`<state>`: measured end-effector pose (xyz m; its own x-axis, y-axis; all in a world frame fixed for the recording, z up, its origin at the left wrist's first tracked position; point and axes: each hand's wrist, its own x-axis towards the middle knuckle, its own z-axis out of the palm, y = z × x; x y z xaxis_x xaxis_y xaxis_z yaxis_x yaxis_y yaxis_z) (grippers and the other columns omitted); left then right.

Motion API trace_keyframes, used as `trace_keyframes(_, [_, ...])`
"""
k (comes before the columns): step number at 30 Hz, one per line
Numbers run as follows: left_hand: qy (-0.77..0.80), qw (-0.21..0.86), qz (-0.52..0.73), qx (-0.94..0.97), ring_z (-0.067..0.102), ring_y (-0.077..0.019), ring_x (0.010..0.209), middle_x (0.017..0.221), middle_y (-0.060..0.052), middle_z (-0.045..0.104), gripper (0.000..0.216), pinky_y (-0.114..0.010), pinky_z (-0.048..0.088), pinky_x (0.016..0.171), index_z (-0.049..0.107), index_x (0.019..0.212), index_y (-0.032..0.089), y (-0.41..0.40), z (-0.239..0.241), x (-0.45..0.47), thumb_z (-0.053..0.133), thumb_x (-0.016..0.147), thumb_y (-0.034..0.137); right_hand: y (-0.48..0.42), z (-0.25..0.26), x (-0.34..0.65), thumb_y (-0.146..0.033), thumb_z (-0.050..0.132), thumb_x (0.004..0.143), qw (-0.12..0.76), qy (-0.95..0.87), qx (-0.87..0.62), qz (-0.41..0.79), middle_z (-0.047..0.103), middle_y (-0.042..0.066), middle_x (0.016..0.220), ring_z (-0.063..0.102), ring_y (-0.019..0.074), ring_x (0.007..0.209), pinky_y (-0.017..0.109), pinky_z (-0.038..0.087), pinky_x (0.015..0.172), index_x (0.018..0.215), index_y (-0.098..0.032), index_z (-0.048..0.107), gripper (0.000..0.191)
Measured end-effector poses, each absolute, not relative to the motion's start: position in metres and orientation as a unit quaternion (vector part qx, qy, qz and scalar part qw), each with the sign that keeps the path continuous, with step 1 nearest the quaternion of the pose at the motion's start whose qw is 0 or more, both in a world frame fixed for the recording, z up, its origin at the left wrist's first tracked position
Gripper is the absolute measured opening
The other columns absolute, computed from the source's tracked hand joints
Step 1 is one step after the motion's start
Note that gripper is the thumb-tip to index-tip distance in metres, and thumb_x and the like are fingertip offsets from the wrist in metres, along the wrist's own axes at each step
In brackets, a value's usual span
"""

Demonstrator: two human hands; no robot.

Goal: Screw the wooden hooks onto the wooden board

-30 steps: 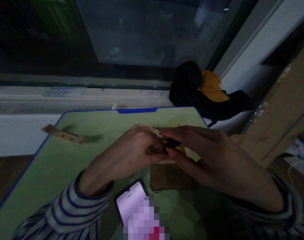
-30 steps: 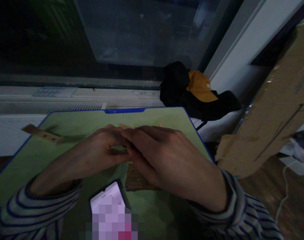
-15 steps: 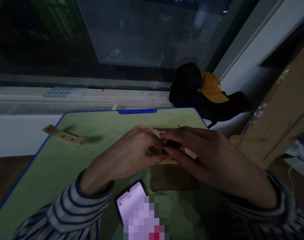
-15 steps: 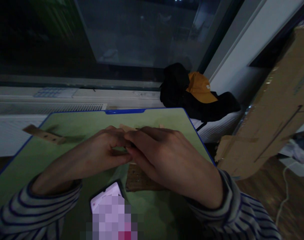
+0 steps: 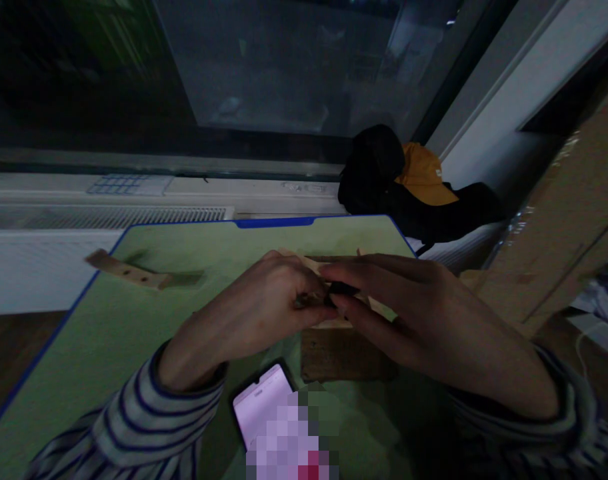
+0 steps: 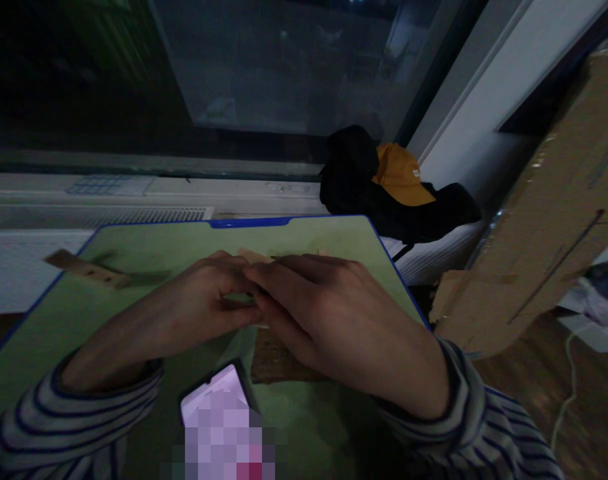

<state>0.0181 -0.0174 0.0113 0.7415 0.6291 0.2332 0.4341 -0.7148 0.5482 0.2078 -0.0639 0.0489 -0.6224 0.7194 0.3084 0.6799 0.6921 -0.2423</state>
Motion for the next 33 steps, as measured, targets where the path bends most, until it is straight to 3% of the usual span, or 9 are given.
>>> trace_keyframes(19, [0.285,0.249,0.206,0.902,0.062,-0.0151,0.085,0.091,0.0,0.07,0.009,-0.026,0.044,0.08,0.07,0.082,0.02,-0.0174,0.0115,0.0189,0.061,0.08,0.02,-0.0637,0.0497,0.2078,-0.026,0.046,0.091,0.189,-0.899,-0.393,0.034,0.065,0.006,0.104,0.062,0.0147,0.087,0.027,0.049,0.075,0.116,-0.017,0.054,0.028])
trace_keyframes(26, [0.278,0.273,0.211,0.896,0.062,-0.0133,0.082,0.085,0.0,0.069,0.011,-0.024,0.044,0.076,0.069,0.081,0.019,-0.0186,0.0123,0.0185,0.058,0.083,0.021,-0.0642,0.0491,0.2068,-0.026,0.047,0.09,0.199,-0.895,-0.396,0.051,0.064,0.005,0.107,0.061,0.0148,0.09,0.026,0.048,0.074,0.127,-0.019,0.046,0.038])
trace_keyframes(33, [0.285,0.266,0.191,0.901,0.061,-0.0129,0.083,0.089,0.001,0.068,0.01,-0.025,0.042,0.078,0.069,0.082,0.021,-0.0183,0.0124,0.019,0.059,0.081,0.019,-0.0628,0.0466,0.2079,-0.026,0.048,0.09,0.191,-0.898,-0.393,0.049,0.065,0.003,0.104,0.061,0.0145,0.09,0.026,0.047,0.074,0.121,-0.019,0.051,0.031])
